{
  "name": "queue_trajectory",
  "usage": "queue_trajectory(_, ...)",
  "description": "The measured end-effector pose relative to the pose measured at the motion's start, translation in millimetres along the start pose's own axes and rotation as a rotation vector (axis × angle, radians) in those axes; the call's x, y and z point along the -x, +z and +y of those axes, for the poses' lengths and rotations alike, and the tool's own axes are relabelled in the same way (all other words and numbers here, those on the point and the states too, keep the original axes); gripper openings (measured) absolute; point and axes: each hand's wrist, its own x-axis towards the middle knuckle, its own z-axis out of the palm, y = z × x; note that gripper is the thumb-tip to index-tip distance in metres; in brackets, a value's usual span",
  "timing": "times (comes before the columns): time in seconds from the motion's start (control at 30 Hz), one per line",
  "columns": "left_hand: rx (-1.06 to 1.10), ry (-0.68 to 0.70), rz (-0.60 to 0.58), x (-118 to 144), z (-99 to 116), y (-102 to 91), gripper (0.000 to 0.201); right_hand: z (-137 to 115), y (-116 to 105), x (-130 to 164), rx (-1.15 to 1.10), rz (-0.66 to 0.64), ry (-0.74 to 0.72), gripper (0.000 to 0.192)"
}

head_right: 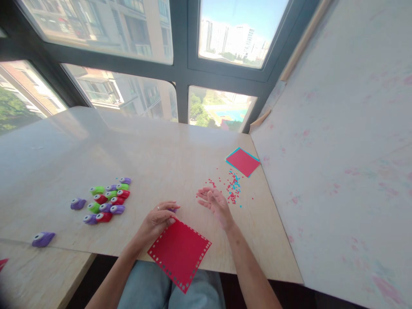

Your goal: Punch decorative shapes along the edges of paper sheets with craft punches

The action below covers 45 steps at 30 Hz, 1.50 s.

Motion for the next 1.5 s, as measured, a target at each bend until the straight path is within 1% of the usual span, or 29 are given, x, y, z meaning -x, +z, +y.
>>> queue_trajectory(0.07, -0.025, -0.004, -0.01, -0.6, 1.0, -0.5, 0.021, 5.2, 6.1, -4.0, -0.073, -0.103, 0.134, 0.046)
queue_trajectory(0.1, -0.03, -0.008, -0.009, -0.8, 1.3, -0.6, 0.021, 8.2, 7.6, -7.2, -0.081, -0.113, 0.153, 0.046)
queue_trajectory(0.13, -0.03, -0.01, -0.005, -0.9, 1.4, -0.6, 0.021, 11.1, 7.7, -11.0, -0.084, -0.094, 0.147, 0.046)
queue_trajectory(0.2, -0.022, -0.013, 0.011, -0.9, 0.9, -0.1, 0.02, 14.7, 2.1, -19.9, -0.093, 0.02, 0.097, 0.046)
queue_trajectory(0.3, -0.005, -0.014, 0.039, -0.4, -0.5, 1.0, 0.018, 12.6, -17.6, -32.3, -0.088, 0.274, 0.004, 0.047)
queue_trajectory(0.37, 0.0, -0.013, 0.05, 0.2, -1.4, 1.6, 0.017, 7.6, -31.9, -37.1, -0.048, 0.443, -0.101, 0.047)
queue_trajectory(0.4, 0.001, -0.013, 0.053, 0.5, -1.6, 1.9, 0.017, 4.9, -37.3, -38.0, -0.021, 0.501, -0.158, 0.046)
queue_trajectory(0.43, 0.004, -0.014, 0.055, 0.7, -1.8, 2.0, 0.016, 2.5, -40.7, -37.9, -0.004, 0.529, -0.207, 0.046)
queue_trajectory(0.47, 0.009, -0.015, 0.055, 0.9, -1.7, 2.0, 0.016, 0.6, -41.7, -36.8, 0.003, 0.525, -0.242, 0.044)
queue_trajectory(0.5, 0.016, -0.017, 0.054, 1.0, -1.5, 2.0, 0.016, -0.6, -40.4, -35.0, -0.001, 0.493, -0.259, 0.042)
queue_trajectory(0.57, 0.032, -0.025, 0.048, 1.1, -0.6, 1.8, 0.017, -0.9, -30.9, -29.8, -0.05, 0.367, -0.23, 0.04)
queue_trajectory(0.63, 0.045, -0.031, 0.044, 1.1, 0.5, 1.4, 0.016, 1.5, -15.2, -24.0, -0.126, 0.189, -0.112, 0.042)
queue_trajectory(0.73, 0.054, -0.035, 0.038, 0.9, 1.8, 1.1, 0.016, 8.3, 9.0, -18.3, -0.205, -0.089, 0.119, 0.051)
queue_trajectory(0.77, 0.055, -0.034, 0.036, 0.9, 1.9, 1.0, 0.016, 10.9, 14.4, -18.2, -0.194, -0.132, 0.146, 0.052)
queue_trajectory(0.8, 0.055, -0.035, 0.036, 0.8, 1.9, 1.0, 0.016, 13.4, 17.5, -19.3, -0.157, -0.13, 0.132, 0.052)
queue_trajectory(0.83, 0.056, -0.035, 0.038, 0.8, 1.8, 1.1, 0.016, 15.7, 17.8, -21.7, -0.101, -0.077, 0.087, 0.051)
queue_trajectory(0.87, 0.057, -0.035, 0.041, 0.8, 1.7, 1.1, 0.016, 17.6, 15.1, -25.2, -0.041, 0.006, 0.025, 0.05)
queue_trajectory(0.9, 0.058, -0.036, 0.045, 0.9, 1.6, 1.2, 0.015, 19.0, 9.7, -29.5, 0.03, 0.119, -0.046, 0.048)
queue_trajectory(0.93, 0.061, -0.038, 0.045, 0.9, 1.6, 1.2, 0.015, 19.7, 2.0, -34.2, 0.074, 0.231, -0.102, 0.048)
queue_trajectory(1.0, 0.066, -0.041, 0.036, 1.0, 1.8, 1.3, 0.016, 19.0, -17.1, -42.9, 0.114, 0.39, -0.178, 0.05)
queue_trajectory(1.03, 0.068, -0.042, 0.031, 1.0, 2.0, 1.2, 0.017, 17.5, -26.6, -46.0, 0.157, 0.511, -0.248, 0.051)
queue_trajectory(1.07, 0.07, -0.044, 0.027, 1.0, 2.1, 1.2, 0.018, 15.2, -34.8, -48.0, 0.168, 0.576, -0.305, 0.05)
queue_trajectory(1.13, 0.078, -0.045, 0.024, 1.0, 2.2, 1.2, 0.018, 9.5, -44.0, -48.1, 0.118, 0.602, -0.39, 0.045)
queue_trajectory(1.2, 0.088, -0.045, 0.031, 1.0, 1.9, 1.4, 0.018, 4.3, -41.8, -44.5, 0.032, 0.539, -0.411, 0.04)
queue_trajectory(1.27, 0.098, -0.042, 0.042, 0.9, 1.4, 1.6, 0.017, 2.8, -30.2, -40.2, -0.046, 0.428, -0.375, 0.037)
queue_trajectory(1.37, 0.102, -0.034, 0.061, 0.5, 0.6, 1.6, 0.017, 10.4, -6.7, -40.2, -0.165, 0.2, -0.226, 0.038)
queue_trajectory(1.43, 0.096, -0.028, 0.069, 0.0, 0.4, 1.5, 0.016, 19.2, 4.2, -47.5, -0.21, 0.081, -0.104, 0.044)
queue_trajectory(1.47, 0.09, -0.025, 0.074, -0.2, 0.4, 1.4, 0.016, 23.2, 6.5, -53.2, -0.202, 0.06, -0.073, 0.048)
queue_trajectory(1.5, 0.083, -0.023, 0.079, -0.5, 0.3, 1.4, 0.016, 26.2, 6.2, -59.6, -0.175, 0.085, -0.081, 0.051)
